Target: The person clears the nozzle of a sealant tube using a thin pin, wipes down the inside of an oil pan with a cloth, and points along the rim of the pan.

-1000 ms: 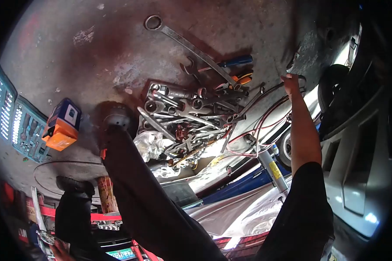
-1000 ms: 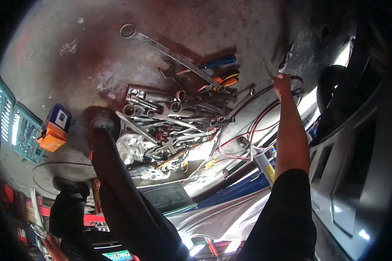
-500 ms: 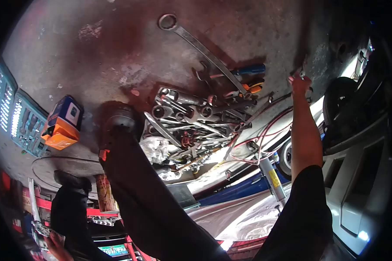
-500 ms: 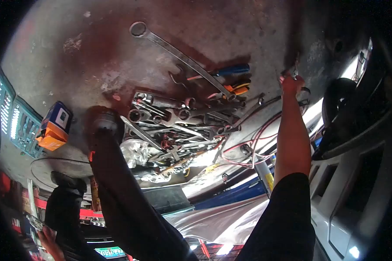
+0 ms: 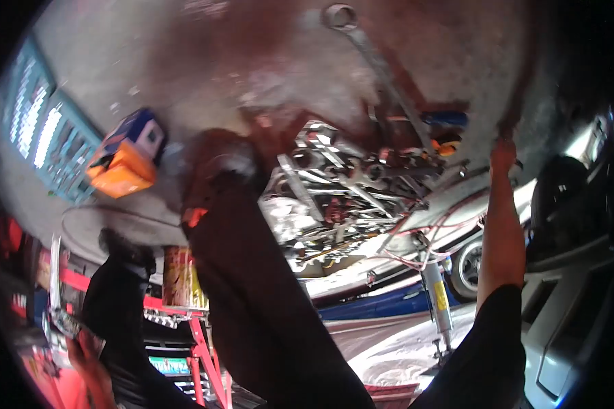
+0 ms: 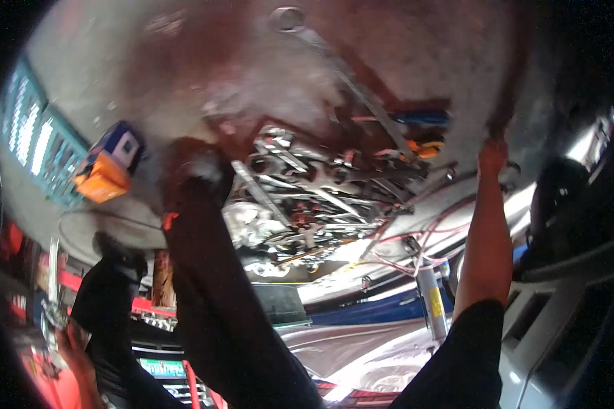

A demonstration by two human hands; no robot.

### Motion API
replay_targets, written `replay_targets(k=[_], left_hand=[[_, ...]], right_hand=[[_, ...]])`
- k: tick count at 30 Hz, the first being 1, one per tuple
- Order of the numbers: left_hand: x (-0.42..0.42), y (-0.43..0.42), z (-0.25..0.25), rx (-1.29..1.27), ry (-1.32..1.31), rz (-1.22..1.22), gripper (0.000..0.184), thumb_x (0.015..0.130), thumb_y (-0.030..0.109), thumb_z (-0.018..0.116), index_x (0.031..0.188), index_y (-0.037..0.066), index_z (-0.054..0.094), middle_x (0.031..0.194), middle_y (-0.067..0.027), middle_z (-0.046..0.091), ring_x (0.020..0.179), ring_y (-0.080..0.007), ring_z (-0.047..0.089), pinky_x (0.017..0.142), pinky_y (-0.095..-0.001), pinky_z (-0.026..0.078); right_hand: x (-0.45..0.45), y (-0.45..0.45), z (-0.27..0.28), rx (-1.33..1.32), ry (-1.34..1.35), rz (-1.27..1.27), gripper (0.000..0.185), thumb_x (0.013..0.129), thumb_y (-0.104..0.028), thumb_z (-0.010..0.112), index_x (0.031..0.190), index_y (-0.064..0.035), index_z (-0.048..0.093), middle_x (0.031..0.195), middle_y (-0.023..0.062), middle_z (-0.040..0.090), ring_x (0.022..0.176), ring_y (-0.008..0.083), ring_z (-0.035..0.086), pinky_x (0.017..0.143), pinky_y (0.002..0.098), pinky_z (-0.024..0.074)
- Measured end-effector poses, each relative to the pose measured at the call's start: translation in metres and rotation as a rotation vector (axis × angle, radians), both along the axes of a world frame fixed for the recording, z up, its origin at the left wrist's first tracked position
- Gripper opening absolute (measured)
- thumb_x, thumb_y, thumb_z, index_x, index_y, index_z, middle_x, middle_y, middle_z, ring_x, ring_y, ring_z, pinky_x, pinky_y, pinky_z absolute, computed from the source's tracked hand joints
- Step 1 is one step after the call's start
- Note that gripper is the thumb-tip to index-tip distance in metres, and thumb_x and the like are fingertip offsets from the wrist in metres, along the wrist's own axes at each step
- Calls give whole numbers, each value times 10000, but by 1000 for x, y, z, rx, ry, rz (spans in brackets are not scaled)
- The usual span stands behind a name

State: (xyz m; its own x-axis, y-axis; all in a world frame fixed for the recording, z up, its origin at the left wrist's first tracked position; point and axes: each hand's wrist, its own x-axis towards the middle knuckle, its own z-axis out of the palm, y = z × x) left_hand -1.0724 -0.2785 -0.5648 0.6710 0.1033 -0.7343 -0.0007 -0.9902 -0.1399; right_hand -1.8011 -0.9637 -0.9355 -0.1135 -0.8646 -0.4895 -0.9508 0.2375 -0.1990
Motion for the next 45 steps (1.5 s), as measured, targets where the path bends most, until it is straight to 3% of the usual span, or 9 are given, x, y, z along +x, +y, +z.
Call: replay_targets(k=[2, 8, 11, 14, 19, 21, 27, 31, 45], left_hand=[[-11, 4, 3, -39, 6, 73, 266, 991, 229, 520, 1116, 0, 574, 944, -35, 602, 853, -119, 516, 762, -281, 438], [-33, -9, 16, -133, 37, -143, 111, 927, 147, 593, 951, 41, 614, 810, -65, 595, 765, -163, 582, 709, -298, 464], [-36, -12, -3, -174, 107, -341, 78, 859, 150, 633, 864, 78, 606, 809, -126, 593, 749, -342, 595, 676, -406, 491], [-56, -81, -40, -462, 373, -583, 301, 885, 190, 543, 1158, 101, 634, 858, -96, 589, 868, -277, 600, 687, -436, 499], [-282, -144, -152, -808, 312, -728, 90, 709, 191, 615, 659, 116, 612, 647, -49, 603, 617, -217, 593, 503, -393, 458], [-256, -155, -99, -576, 354, -978, 148, 734, 204, 604, 840, 120, 663, 764, -48, 639, 754, -219, 597, 569, -409, 465], [-121, -58, 47, -942, 490, -52, 321, 862, 325, 661, 1041, 63, 614, 816, -196, 645, 808, -378, 642, 708, -475, 488], [-35, 46, 125, -1255, 751, 309, 237, 840, 166, 654, 982, -22, 631, 787, -102, 653, 763, -152, 613, 693, -361, 488], [59, 339, 357, -1315, -254, 489, 188, 863, 136, 593, 1014, 35, 639, 884, -207, 659, 837, -314, 679, 691, -388, 504]], right_hand=[[-36, 31, -19, -527, 282, 815, 411, 954, -279, 531, 1165, 74, 525, 1209, 255, 559, 1063, 340, 584, 793, 408, 500], [169, 214, 82, -94, -509, -175, 337, 947, -150, 569, 1252, -23, 501, 1137, 74, 599, 996, 163, 597, 736, 283, 497], [271, 295, 153, -192, -388, -132, 311, 922, -175, 616, 1192, -25, 583, 1027, 4, 624, 915, 99, 548, 740, 254, 425], [331, 358, 222, -140, -555, -303, 356, 932, -264, 592, 1210, -41, 601, 1065, 2, 619, 808, 95, 492, 736, 237, 360], [415, 404, 364, -195, -535, -298, 484, 1014, -412, 361, 1233, -41, 583, 1071, 36, 594, 840, 140, 479, 767, 296, 388], [441, 422, 409, -203, -371, -70, 474, 1035, -410, 355, 1206, -26, 573, 917, 30, 553, 785, 140, 472, 759, 311, 399], [482, 490, 483, 442, -854, -60, 305, 978, -133, 514, 1259, -26, 460, 876, 41, 564, 784, 116, 504, 736, 280, 417], [571, 609, 534, 751, -902, 87, 416, 891, -4, 591, 1291, -10, 479, 1174, 67, 573, 1022, 153, 555, 887, 302, 452], [758, 857, 733, 778, -893, 1082, 383, 843, -4, 672, 1210, 15, 563, 1190, 108, 581, 1083, 183, 555, 914, 309, 459]])
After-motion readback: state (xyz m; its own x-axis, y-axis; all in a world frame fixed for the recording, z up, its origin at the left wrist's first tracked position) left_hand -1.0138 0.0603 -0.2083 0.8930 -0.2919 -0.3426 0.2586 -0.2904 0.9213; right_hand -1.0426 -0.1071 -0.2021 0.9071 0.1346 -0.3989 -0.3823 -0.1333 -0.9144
